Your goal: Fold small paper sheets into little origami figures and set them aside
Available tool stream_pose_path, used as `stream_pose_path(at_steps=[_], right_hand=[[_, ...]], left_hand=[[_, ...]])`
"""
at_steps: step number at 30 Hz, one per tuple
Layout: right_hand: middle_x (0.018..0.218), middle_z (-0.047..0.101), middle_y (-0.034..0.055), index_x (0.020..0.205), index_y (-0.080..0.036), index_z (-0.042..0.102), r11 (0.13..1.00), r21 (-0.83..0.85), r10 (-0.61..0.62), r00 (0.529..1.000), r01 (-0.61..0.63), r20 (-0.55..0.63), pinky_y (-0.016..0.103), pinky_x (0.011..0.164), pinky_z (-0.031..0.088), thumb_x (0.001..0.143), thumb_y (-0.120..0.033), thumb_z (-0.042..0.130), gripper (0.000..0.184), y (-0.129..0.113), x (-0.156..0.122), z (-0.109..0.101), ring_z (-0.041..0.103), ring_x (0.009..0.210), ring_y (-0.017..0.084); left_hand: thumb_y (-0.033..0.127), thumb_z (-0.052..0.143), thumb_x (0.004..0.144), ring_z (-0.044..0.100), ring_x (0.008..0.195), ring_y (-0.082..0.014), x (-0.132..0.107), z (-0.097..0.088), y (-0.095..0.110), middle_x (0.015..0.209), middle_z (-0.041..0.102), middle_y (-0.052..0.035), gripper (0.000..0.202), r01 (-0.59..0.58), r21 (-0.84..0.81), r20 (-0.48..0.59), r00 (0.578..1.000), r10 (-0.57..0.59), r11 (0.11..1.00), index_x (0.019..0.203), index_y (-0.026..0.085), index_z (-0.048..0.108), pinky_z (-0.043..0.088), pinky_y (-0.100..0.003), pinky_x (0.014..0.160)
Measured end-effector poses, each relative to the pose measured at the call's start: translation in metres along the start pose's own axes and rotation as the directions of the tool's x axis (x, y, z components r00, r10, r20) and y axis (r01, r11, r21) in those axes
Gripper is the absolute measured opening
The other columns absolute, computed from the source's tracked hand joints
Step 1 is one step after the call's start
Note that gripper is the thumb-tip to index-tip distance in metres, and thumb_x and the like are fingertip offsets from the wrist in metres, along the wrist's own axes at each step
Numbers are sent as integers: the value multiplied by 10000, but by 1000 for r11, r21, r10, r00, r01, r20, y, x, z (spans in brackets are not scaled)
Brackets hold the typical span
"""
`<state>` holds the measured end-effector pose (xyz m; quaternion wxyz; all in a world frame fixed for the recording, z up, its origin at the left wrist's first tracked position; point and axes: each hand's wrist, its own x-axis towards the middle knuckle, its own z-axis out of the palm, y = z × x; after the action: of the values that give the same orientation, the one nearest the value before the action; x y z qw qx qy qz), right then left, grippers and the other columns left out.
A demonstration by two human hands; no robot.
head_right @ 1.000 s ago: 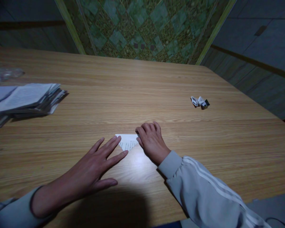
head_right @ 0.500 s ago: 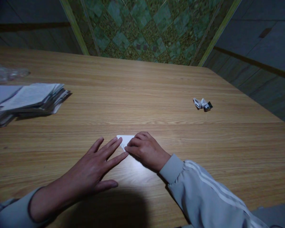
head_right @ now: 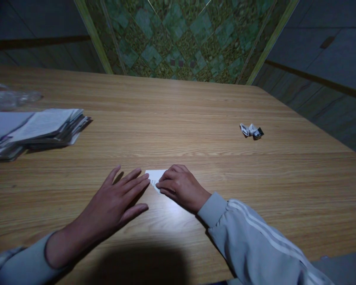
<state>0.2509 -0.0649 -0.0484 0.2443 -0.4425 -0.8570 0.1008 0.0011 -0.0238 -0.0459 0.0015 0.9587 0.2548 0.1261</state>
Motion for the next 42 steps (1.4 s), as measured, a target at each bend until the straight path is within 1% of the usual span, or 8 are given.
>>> stream_pose_path(at_steps=[4, 8, 13, 18, 23, 27, 33, 42], right_hand=[[925, 718, 53, 976, -206, 739, 998, 50, 33, 999, -32, -21, 346, 828, 429, 979, -295, 610, 157, 0, 1, 3, 569, 897, 195], [928, 706, 45, 964, -201, 726, 997, 59, 56, 998, -54, -36, 355, 852, 420, 961, -260, 638, 105, -1, 2, 5, 565, 910, 195], [965, 708, 40, 987, -211, 712, 985, 59, 168, 984, -165, -61, 372, 885, 409, 925, -185, 672, 78, 2, 0, 1, 564, 948, 211], [1117, 667, 76, 1157, -209, 657, 946, -2, 321, 942, -323, -93, 407, 925, 395, 894, -181, 697, 267, 4, -2, -4, 529, 1041, 251], [1054, 620, 87, 1177, -192, 633, 924, -80, 372, 928, -373, -36, 426, 922, 379, 885, -252, 711, 308, -2, 0, -6, 518, 1012, 264], [1021, 615, 73, 1082, -196, 615, 906, -92, 413, 910, -414, -32, 417, 902, 358, 869, -312, 729, 269, -6, 0, -7, 511, 986, 260], [991, 602, 50, 966, -202, 578, 904, -49, 426, 905, -426, -13, 378, 866, 342, 851, -311, 749, 233, -9, -2, -5, 503, 981, 248], [1031, 601, 59, 1017, -189, 593, 891, -82, 450, 893, -447, 29, 373, 853, 329, 829, -352, 778, 310, -13, -2, -10, 500, 997, 253]], left_hand=[[291, 533, 1002, 602, 1165, -273, 26, 1, 1, 1170, 718, -83, 189, 43, -111, -98, 994, -54, 993, 1089, 194, 670, 318, -540, 1117], [273, 574, 977, 596, 1050, -266, 41, 9, 3, 1125, 688, -97, 156, 119, -181, -122, 982, -142, 976, 1055, 183, 676, 470, -436, 914], [280, 631, 938, 570, 1051, -267, 40, 13, 2, 1148, 642, -82, 224, 205, -241, -99, 967, -234, 949, 1154, 222, 647, 461, -439, 888], [244, 606, 948, 566, 1111, -263, 39, 17, 0, 1207, 642, -80, 286, 183, -327, -102, 969, -227, 927, 1234, 226, 621, 446, -455, 953], [212, 539, 984, 565, 1123, -245, 38, 22, -2, 1220, 661, -89, 289, 97, -420, -83, 986, -144, 902, 1266, 193, 600, 450, -432, 971], [250, 558, 987, 571, 1118, -242, 36, 22, -2, 1213, 669, -85, 279, 61, -450, -89, 990, -113, 891, 1258, 198, 603, 454, -422, 968], [326, 602, 967, 561, 1119, -273, 36, 19, 0, 1209, 642, -99, 316, 111, -371, -102, 982, -159, 922, 1262, 214, 610, 446, -449, 960], [338, 674, 917, 519, 981, -259, 38, 17, 2, 1062, 580, -70, 286, 105, -338, -10, 993, -116, 935, 1161, 200, 620, 404, -405, 834]])
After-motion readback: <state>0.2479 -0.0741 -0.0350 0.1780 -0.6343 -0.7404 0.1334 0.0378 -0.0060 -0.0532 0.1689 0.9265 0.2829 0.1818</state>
